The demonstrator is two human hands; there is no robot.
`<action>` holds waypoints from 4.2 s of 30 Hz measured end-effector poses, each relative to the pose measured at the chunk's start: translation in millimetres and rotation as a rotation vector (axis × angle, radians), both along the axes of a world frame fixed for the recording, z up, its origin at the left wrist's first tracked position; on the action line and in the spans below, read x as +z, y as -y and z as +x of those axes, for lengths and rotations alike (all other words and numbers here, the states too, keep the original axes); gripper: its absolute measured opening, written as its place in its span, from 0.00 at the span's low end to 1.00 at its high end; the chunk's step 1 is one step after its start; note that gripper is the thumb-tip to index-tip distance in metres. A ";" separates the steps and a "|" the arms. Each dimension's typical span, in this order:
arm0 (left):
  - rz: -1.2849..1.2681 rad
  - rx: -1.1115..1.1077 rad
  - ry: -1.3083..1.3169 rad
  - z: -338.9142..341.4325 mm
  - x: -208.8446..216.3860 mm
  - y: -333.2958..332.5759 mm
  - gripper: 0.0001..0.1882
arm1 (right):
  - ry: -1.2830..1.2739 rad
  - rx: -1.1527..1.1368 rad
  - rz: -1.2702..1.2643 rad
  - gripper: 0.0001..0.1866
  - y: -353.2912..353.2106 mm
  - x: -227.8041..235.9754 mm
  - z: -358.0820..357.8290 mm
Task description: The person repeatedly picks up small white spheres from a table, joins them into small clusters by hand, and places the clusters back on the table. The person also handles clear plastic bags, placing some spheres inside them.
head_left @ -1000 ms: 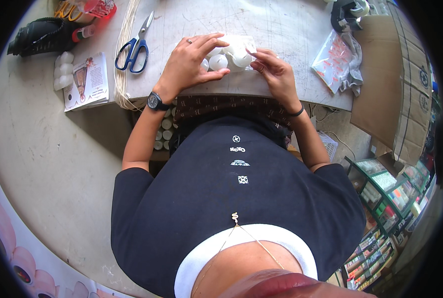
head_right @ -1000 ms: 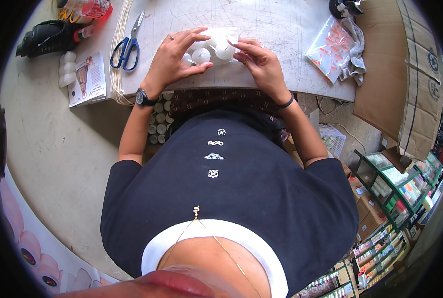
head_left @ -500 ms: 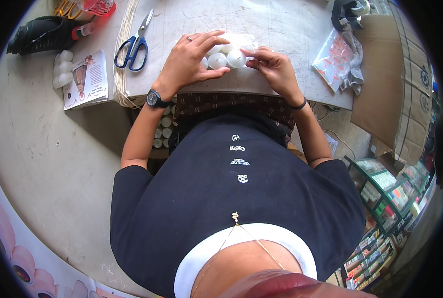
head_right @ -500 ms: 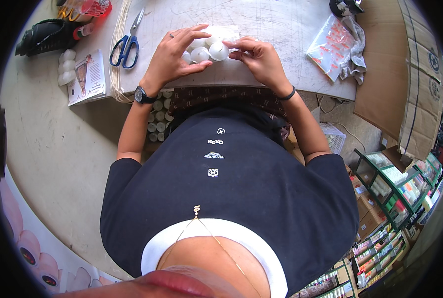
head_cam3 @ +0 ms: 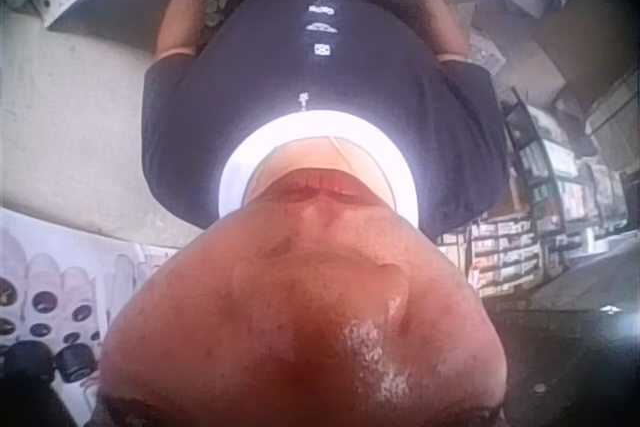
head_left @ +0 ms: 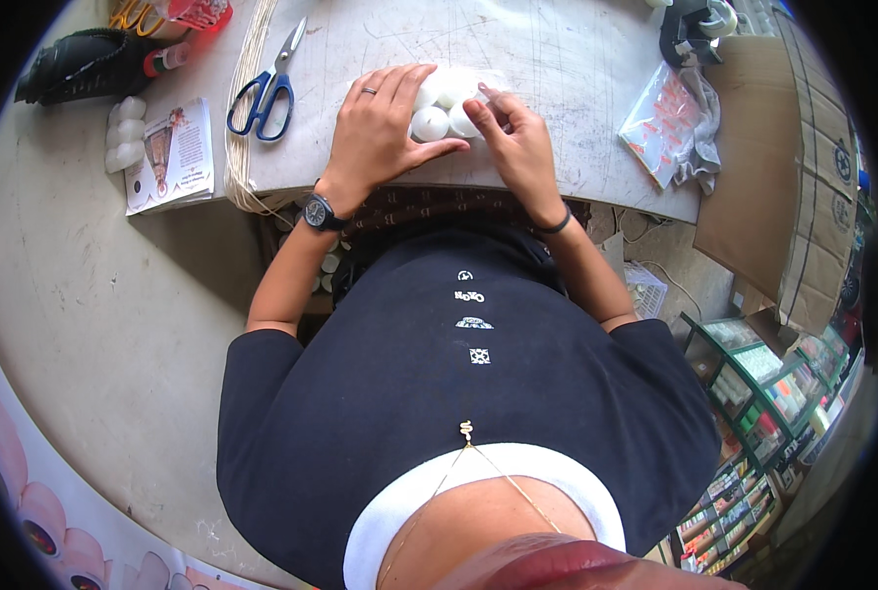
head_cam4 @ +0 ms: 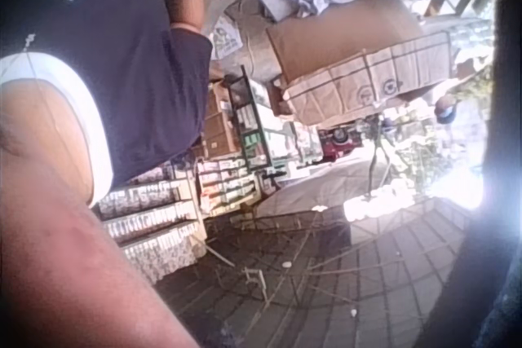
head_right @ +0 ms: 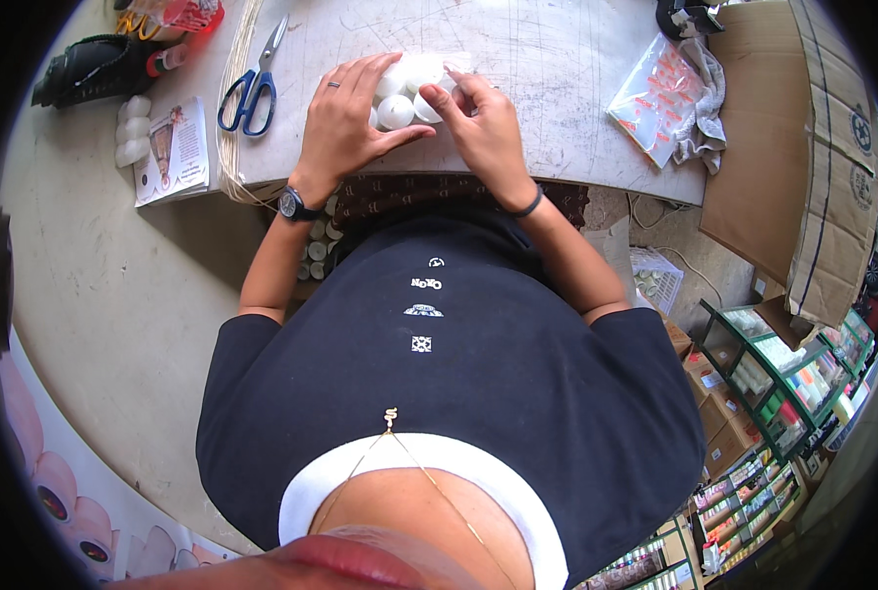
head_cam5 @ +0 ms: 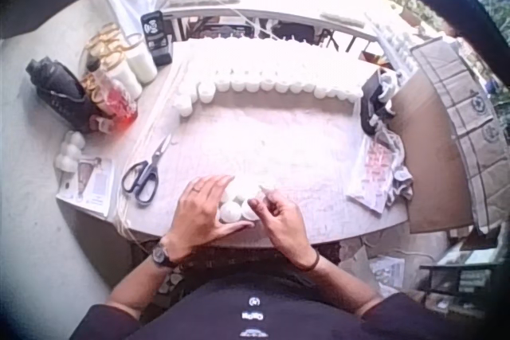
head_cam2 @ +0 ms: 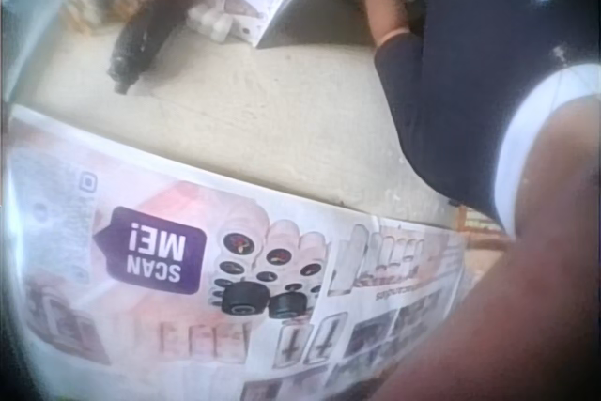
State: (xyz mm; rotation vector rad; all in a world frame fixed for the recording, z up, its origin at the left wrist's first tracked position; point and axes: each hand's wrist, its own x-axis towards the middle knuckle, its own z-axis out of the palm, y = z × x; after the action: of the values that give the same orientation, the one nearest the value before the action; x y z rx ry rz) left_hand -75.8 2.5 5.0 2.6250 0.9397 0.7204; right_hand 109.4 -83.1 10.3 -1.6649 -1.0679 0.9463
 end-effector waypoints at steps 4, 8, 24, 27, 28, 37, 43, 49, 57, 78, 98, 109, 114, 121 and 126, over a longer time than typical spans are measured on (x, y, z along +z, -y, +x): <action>-0.019 0.003 0.027 1.4 -3.2 -0.8 0.46 | 0.005 -0.206 0.193 0.31 -13.0 -34.6 -16.8; -0.021 -0.006 0.034 -2.3 -4.5 -1.1 0.46 | 0.049 -0.185 0.157 0.31 -11.8 -22.0 -19.3; -0.192 0.034 0.274 -34.5 2.6 -3.9 0.62 | 0.280 -0.025 0.119 0.25 -19.9 -18.6 -3.9; -0.172 0.069 0.173 -46.9 -3.2 2.7 0.57 | 0.272 -0.015 0.101 0.26 -19.5 -16.3 -4.5; -0.163 0.059 0.152 -49.2 -6.8 2.9 0.55 | 0.254 -0.011 0.083 0.25 -19.7 -14.1 -5.0; -0.118 0.060 0.077 -53.8 -11.7 2.2 0.52 | 0.019 -0.050 0.156 0.20 -21.5 -24.5 -7.8; -0.101 0.068 0.050 -53.3 -10.7 4.2 0.54 | 0.140 -0.125 0.191 0.19 -21.0 -25.6 -16.9; -0.089 0.077 0.041 -54.2 -11.0 5.6 0.52 | 0.200 -0.110 0.140 0.23 -16.3 -17.4 -17.5; -0.087 0.092 0.079 -55.5 -12.0 8.7 0.49 | 0.056 0.021 0.007 0.21 12.3 7.1 -2.0; 0.044 0.135 -0.024 -34.1 20.3 19.6 0.50 | 0.065 0.043 0.191 0.06 22.8 -10.0 -11.9; 0.061 0.082 -0.052 -6.2 -0.7 12.3 0.49 | 0.051 -0.010 -0.024 0.29 -18.8 4.2 -10.8; 0.071 0.079 -0.031 -4.5 1.5 12.8 0.49 | -0.157 -0.172 0.134 0.19 -15.0 -12.8 -21.5; 0.036 0.070 -0.019 -6.8 5.0 14.2 0.52 | -0.171 -0.186 0.073 0.17 -14.9 -13.3 -21.6; -0.072 0.124 0.062 -35.8 15.8 6.0 0.65 | -0.094 -0.189 0.095 0.18 -12.9 -10.3 -22.4; -0.264 0.065 0.081 -52.1 4.3 7.8 0.54 | -0.056 -0.161 0.083 0.18 -10.4 -6.1 -18.2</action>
State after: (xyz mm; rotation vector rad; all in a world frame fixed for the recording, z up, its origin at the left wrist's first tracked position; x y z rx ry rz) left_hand -127.9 -5.4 9.3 2.3291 1.0245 0.6626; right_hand 91.2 -72.7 4.2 -1.6198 -0.9094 0.8288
